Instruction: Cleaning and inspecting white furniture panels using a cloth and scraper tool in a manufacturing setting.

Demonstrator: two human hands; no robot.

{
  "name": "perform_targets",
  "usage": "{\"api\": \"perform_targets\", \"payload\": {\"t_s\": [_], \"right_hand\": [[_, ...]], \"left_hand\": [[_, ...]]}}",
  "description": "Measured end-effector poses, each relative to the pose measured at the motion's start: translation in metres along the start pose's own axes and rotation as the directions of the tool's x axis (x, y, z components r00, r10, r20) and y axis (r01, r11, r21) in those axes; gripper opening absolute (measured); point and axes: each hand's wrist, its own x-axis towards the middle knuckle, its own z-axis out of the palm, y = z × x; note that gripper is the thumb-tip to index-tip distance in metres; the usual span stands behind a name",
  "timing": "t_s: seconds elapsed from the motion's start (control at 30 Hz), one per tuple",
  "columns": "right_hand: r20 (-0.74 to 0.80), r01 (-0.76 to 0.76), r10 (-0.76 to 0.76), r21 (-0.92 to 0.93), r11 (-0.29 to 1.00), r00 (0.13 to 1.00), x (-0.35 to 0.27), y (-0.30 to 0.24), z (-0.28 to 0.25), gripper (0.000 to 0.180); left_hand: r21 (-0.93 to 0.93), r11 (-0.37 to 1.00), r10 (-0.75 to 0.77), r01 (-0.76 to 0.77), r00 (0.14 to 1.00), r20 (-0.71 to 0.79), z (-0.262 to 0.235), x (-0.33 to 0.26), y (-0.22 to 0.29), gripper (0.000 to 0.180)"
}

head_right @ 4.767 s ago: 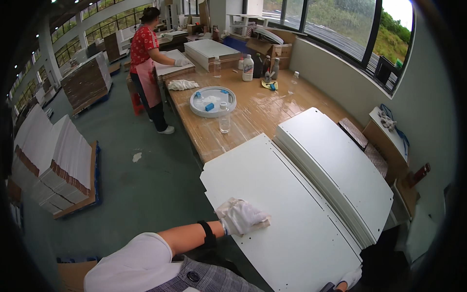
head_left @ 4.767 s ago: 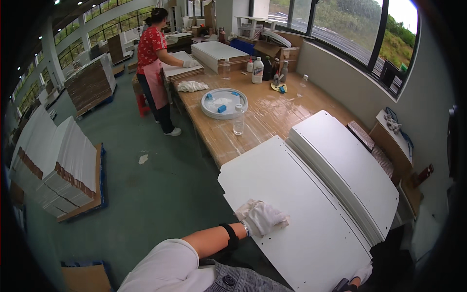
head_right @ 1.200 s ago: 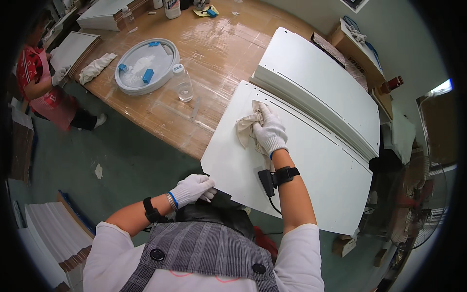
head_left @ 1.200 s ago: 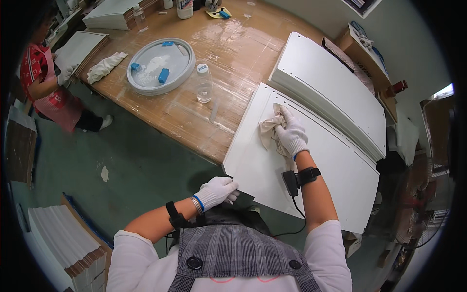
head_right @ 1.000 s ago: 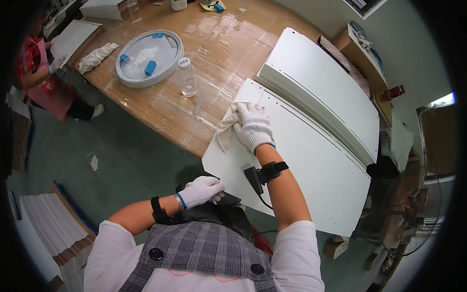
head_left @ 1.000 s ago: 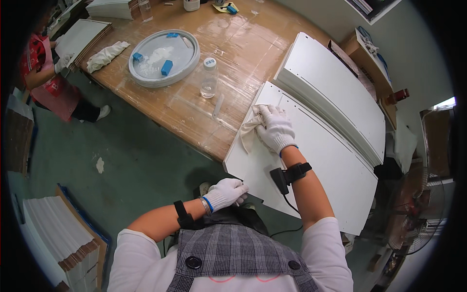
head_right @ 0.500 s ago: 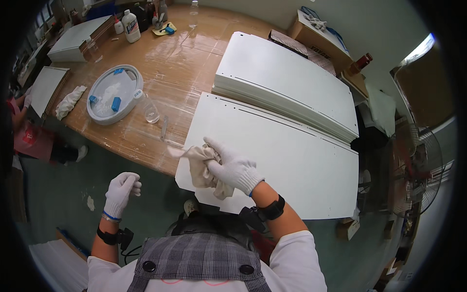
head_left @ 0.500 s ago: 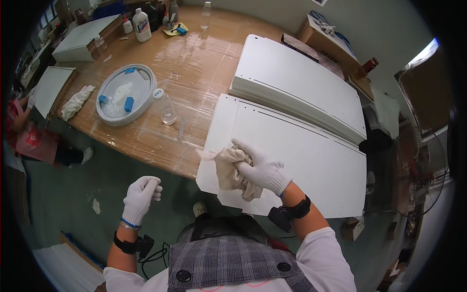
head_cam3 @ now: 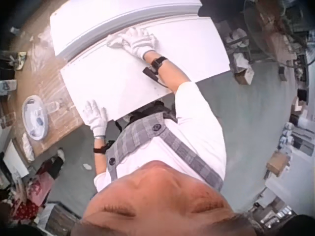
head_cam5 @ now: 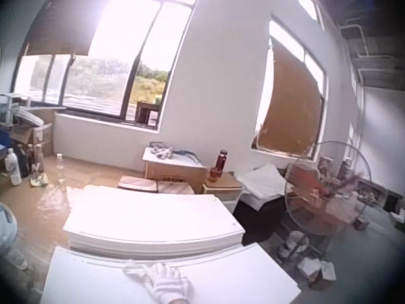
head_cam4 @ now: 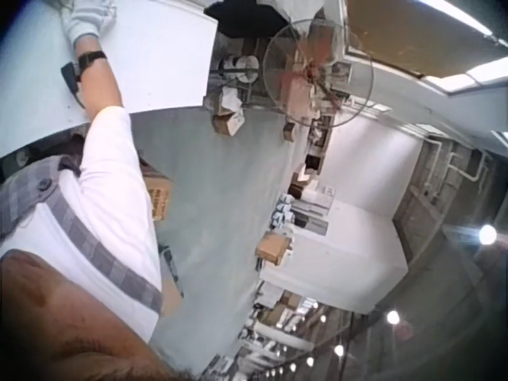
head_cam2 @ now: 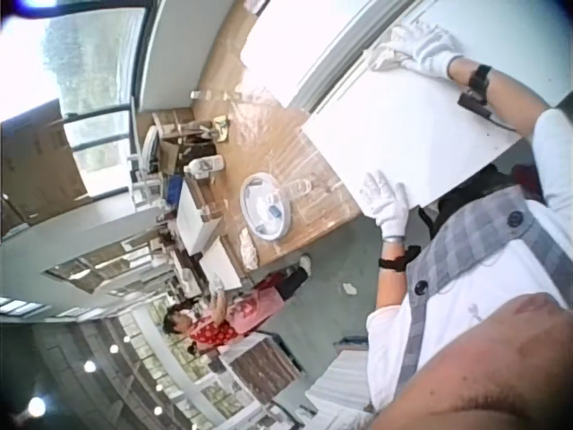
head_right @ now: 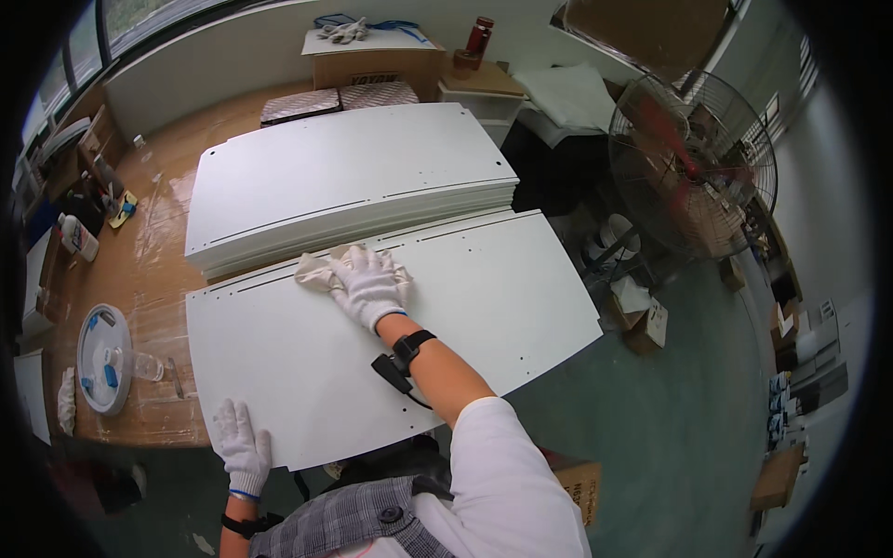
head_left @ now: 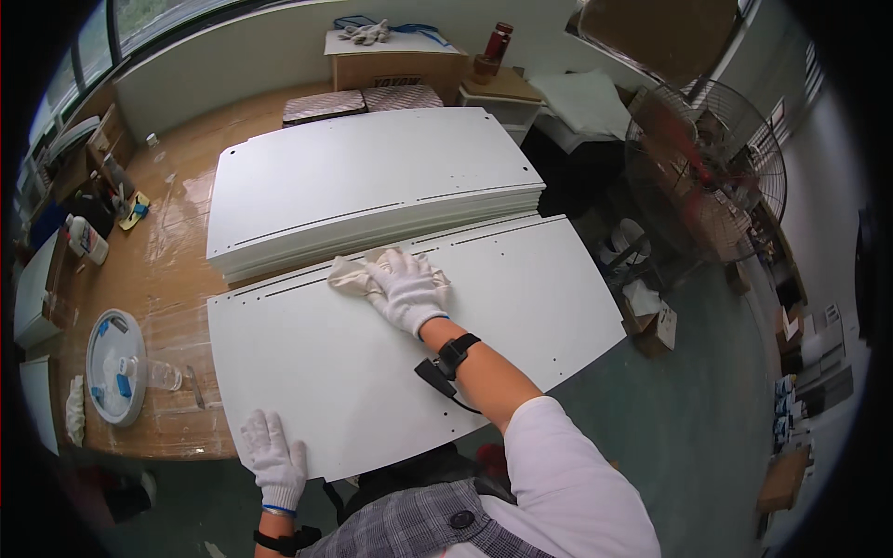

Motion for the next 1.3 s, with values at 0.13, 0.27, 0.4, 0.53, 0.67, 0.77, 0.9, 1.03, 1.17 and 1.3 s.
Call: {"api": "perform_targets", "payload": {"t_s": [0.13,0.27,0.4,0.53,0.67,0.77,0.9,1.03,1.17,1.3], "right_hand": [[-0.133,-0.406,0.391,-0.114,0.907,0.911,-0.032,0.167,-0.034,0.050],[-0.308,-0.626,0.556,-0.217,0.749,0.772,-0.110,0.304,-0.056,0.049],[-0.188,-0.873,0.852,-0.089,0.480,0.488,-0.211,0.397,-0.098,0.041],[-0.169,-0.829,0.973,0.513,0.222,0.155,-0.307,0.493,-0.142,0.034],[0.275,-0.096,0.637,0.949,-0.302,0.720,-0.278,0.497,-0.186,0.036],[0.394,-0.221,0.499,0.902,-0.371,0.771,-0.235,0.461,-0.201,0.035],[0.610,-0.516,0.120,0.746,-0.421,0.783,-0.152,0.424,-0.148,0.033],[0.495,-0.495,0.006,0.869,0.008,0.869,-0.127,0.464,-0.107,0.039],[0.561,-0.568,-0.124,0.823,-0.026,0.818,-0.104,0.488,-0.090,0.044],[0.434,-0.470,-0.258,0.877,-0.097,0.863,-0.094,0.529,-0.055,0.046]], "left_hand": [[0.078,0.997,-0.018,0.018,1.000,-0.005,0.002,0.001,0.007,0.066],[0.207,0.969,-0.134,0.138,0.990,-0.033,0.009,-0.001,0.008,0.058],[0.260,0.948,-0.169,0.185,0.982,-0.083,0.026,-0.008,-0.008,0.054],[0.310,0.905,-0.253,0.291,0.955,-0.157,0.026,0.000,0.015,0.049],[0.315,0.802,-0.498,0.508,0.859,-0.118,0.004,0.013,0.034,0.046],[0.097,0.708,-0.699,0.700,0.714,-0.050,-0.008,0.007,0.020,0.050],[0.027,0.690,-0.724,0.724,0.690,0.003,-0.017,0.004,0.026,0.040],[-0.280,0.524,-0.785,0.805,0.583,0.208,-0.024,-0.033,0.002,0.036],[-0.722,0.025,-0.775,0.691,0.470,0.423,-0.024,-0.052,0.029,0.037],[-0.758,0.083,-0.715,0.646,0.569,0.406,-0.020,-0.064,0.057,0.043]]}}
